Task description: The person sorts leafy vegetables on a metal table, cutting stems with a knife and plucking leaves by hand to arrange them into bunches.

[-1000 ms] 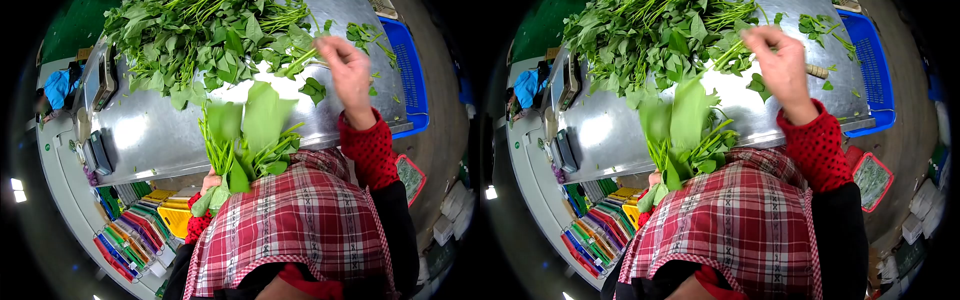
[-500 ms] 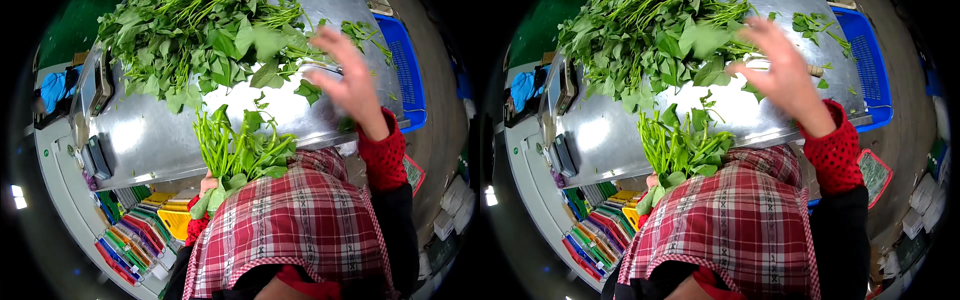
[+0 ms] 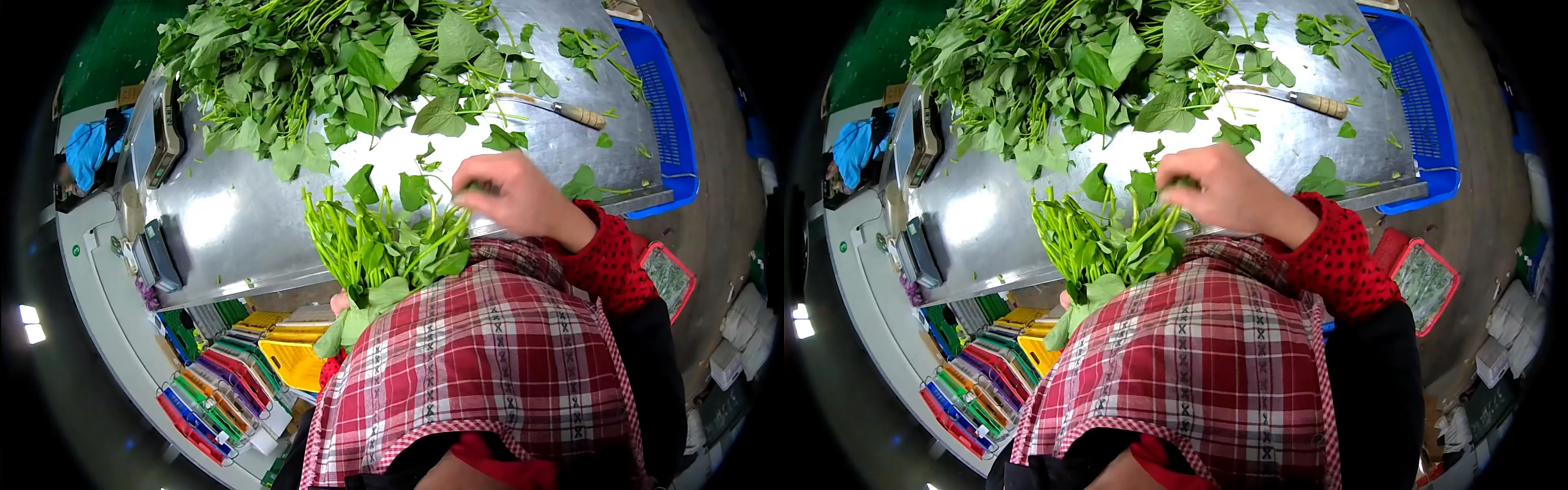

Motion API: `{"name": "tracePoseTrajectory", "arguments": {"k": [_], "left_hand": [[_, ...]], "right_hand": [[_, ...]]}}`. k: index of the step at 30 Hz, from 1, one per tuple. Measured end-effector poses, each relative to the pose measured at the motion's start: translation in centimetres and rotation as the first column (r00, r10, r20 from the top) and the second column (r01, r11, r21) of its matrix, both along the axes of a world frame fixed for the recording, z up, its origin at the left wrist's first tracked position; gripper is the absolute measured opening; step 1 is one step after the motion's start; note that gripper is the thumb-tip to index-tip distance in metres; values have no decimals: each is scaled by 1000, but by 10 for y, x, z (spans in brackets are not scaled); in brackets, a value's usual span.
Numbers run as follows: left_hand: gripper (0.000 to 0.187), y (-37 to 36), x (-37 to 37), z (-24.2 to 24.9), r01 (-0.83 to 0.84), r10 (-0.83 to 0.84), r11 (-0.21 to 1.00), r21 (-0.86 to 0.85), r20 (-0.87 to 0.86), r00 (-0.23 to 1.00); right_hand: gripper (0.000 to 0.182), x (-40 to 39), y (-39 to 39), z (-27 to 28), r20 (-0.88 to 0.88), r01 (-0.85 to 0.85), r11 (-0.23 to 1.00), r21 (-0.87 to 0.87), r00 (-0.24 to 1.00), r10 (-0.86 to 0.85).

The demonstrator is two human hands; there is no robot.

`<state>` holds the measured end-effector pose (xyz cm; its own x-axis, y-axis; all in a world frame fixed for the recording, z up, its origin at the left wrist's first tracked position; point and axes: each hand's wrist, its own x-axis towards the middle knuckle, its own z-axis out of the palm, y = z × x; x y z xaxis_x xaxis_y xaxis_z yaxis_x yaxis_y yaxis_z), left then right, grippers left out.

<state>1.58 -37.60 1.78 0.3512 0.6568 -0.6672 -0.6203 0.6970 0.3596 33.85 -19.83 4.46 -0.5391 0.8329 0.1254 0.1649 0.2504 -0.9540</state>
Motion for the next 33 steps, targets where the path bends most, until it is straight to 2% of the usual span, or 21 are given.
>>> {"name": "tracePoseTrajectory", "arguments": {"k": [3, 4, 5, 7, 8, 10, 12, 14, 15, 16, 17, 18, 19, 21, 22, 24, 25, 27, 29, 30, 33], "left_hand": [[92, -2, 0, 0, 6, -6, 1000, 10, -1, 1000], [92, -3, 1, 0, 4, -4, 1000, 10, -1, 1000], [93, -2, 0, 0, 12, -12, 1000, 16, -1, 1000], [93, -1, 2, -3, 13, -13, 1000, 18, 4, 1000], [93, -3, 2, 0, 15, -15, 1000, 22, -1, 1000], [93, 0, 4, -1, 17, -17, 1000, 17, 5, 1000], [93, -1, 4, 1, 24, -24, 1000, 20, 3, 1000], [93, -2, 3, 4, 26, -26, 999, 21, -5, 1000], [93, -4, 3, 4, 26, -26, 1000, 17, -9, 1000], [93, -5, 2, 4, 27, -27, 999, 16, -11, 1000], [94, -6, 2, 3, 27, -27, 999, 19, -12, 1000], [94, -7, 2, 2, 25, -25, 999, 19, -7, 1000], [94, -7, 2, 1, 23, -23, 999, 22, -5, 1000], [94, -8, 2, -1, 27, -27, 999, 29, -6, 1000], [94, -9, 2, 0, 28, -27, 999, 27, -4, 1000], [94, -8, 1, -1, 30, -29, 999, 34, -9, 1000], [94, -8, 2, -1, 29, -29, 999, 35, -6, 1000], [94, -8, 2, 0, 33, -33, 999, 31, -7, 999], [95, -4, 2, 0, 45, -45, 998, 37, -8, 999], [95, -4, 1, 1, 50, -50, 998, 40, -11, 999], [95, -4, -1, 5, 56, -55, 997, 45, -22, 998]], "right_hand": [[8, 16, 22, 3, -40, 445, 880, 164, 895, -445], [9, 28, 27, 13, 98, 516, 828, 219, 832, -545], [9, 36, 32, 14, 144, 550, 820, 161, 808, -571], [8, 32, 19, 16, 16, 361, 924, 124, 931, -366], [9, 20, 4, 21, 66, 265, 926, 268, 954, -292], [13, -10, -25, 28, 116, 66, 913, 402, 986, -122], [15, -21, -33, 15, 102, -22, 913, 407, 995, -22], [16, -24, -27, -2, -132, 58, 964, 261, 991, -24], [16, -17, -22, 7, -149, 177, 982, 59, 975, -167], [12, -5, -5, 6, -151, 237, 962, 132, 964, -217], [8, 5, 3, 7, -28, 402, 889, 218, 913, -406], [10, 18, 19, 0, -47, 455, 820, 347, 881, -470], [16, 28, 27, -7, -31, 479, 846, 232, 873, -486], [24, 30, 27, -18, 103, 399, 811, 428, 870, -482], [24, 29, 23, -18, 104, 399, 812, 425, 870, -482], [30, 22, 11, -10, 4, 429, 882, 196, 899, -438], [30, 18, 6, -5, 4, 422, 885, 196, 902, -431], [27, 10, -8, 4, 23, 133, 989, -64, 991, -132], [21, -1, -18, -9, 86, -69, 993, -100, 993, 78], [14, -4, -17, -17, 67, -47, 996, 77, 997, 42], [10, 1, -6, -21, 24, 2, 973, 232, 1000, -7]]}}
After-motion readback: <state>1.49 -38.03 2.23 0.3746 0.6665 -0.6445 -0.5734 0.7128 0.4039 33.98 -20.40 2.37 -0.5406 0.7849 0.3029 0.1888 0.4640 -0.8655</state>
